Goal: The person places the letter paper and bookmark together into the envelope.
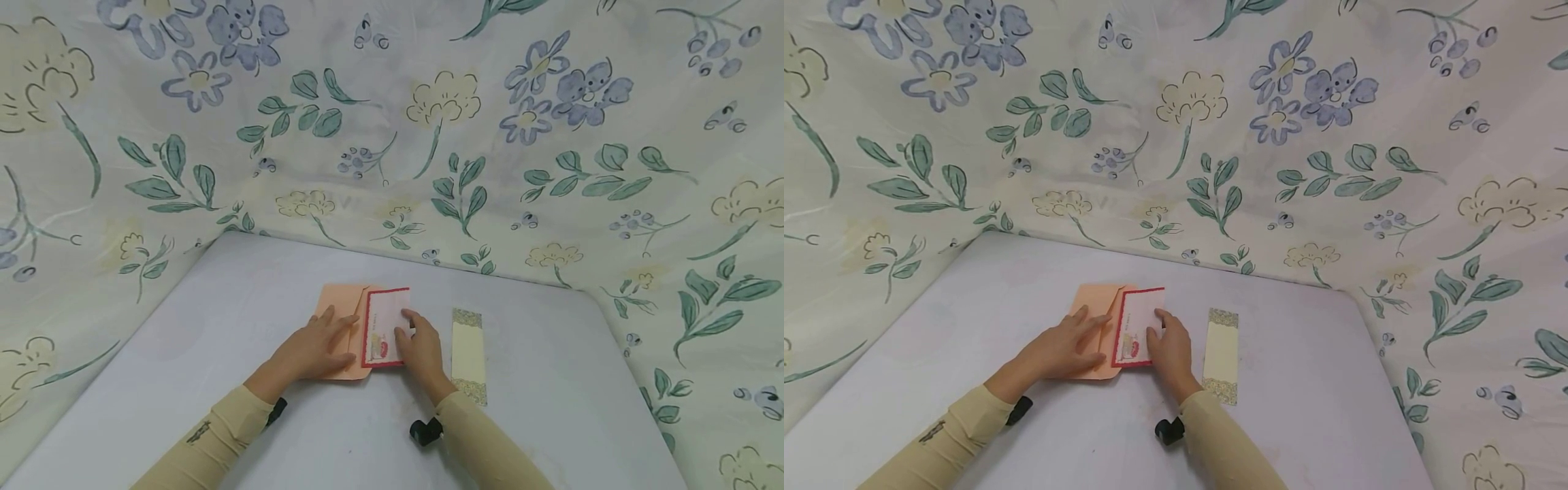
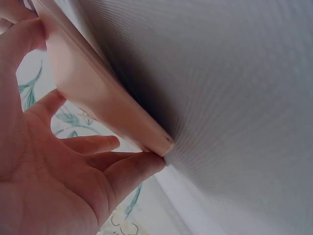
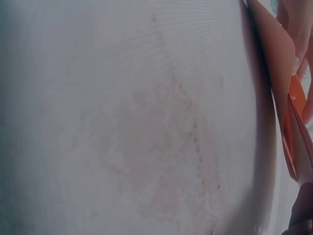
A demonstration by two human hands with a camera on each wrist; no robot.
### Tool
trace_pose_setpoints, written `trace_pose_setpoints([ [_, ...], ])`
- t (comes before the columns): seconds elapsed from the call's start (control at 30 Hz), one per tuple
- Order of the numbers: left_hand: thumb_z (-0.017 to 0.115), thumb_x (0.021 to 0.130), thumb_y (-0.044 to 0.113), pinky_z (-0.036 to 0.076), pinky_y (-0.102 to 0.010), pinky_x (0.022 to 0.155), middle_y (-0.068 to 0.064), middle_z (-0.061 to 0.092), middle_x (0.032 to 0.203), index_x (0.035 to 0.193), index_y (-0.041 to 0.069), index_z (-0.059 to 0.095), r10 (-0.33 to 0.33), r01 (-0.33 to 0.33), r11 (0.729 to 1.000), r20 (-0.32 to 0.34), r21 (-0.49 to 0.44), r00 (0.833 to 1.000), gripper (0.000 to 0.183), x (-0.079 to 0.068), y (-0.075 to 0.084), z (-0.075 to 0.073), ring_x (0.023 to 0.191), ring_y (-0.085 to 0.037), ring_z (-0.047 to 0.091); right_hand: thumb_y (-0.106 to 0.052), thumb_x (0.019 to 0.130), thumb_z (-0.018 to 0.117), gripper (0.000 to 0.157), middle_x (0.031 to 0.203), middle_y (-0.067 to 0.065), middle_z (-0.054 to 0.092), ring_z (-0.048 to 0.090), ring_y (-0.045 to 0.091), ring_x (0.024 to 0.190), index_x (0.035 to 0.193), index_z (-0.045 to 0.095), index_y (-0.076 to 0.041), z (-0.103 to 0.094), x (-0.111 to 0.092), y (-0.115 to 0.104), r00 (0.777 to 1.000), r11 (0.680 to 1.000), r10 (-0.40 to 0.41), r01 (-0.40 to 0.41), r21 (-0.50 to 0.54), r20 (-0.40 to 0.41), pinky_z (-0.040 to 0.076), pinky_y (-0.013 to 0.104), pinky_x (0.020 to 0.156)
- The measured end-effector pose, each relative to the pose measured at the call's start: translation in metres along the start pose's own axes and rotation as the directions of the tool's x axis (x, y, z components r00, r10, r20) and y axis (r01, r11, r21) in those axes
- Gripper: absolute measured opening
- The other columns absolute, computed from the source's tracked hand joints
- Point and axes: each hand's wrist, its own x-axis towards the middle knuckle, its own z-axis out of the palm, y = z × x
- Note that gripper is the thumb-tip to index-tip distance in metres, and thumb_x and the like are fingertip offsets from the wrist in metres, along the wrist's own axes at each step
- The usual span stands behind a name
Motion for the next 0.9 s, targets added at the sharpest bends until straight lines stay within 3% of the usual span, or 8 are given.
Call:
trace_pose_setpoints([
  [0.9, 0.073, 0.087, 0.050, 0.043, -0.071, 0.097, -0.030, 0.029, 0.160, 0.154, 0.024, 0.046, 0.002, -0.002, 0.999, -0.001, 0.032, 1.000, 0.077, 0.0033, -0.0016, 0.0039, 0.135, -0.063, 0.037, -0.020, 0.096, 0.069, 0.043, 0.110, 0.008, 0.068, 0.054, 0.013, 0.078, 0.137, 0.063, -0.008, 0.0079, -0.0034, -0.0055, 0.997, 0.999, -0.045, 0.045, -0.008, 0.062, 0.047, 0.026, 0.069],
])
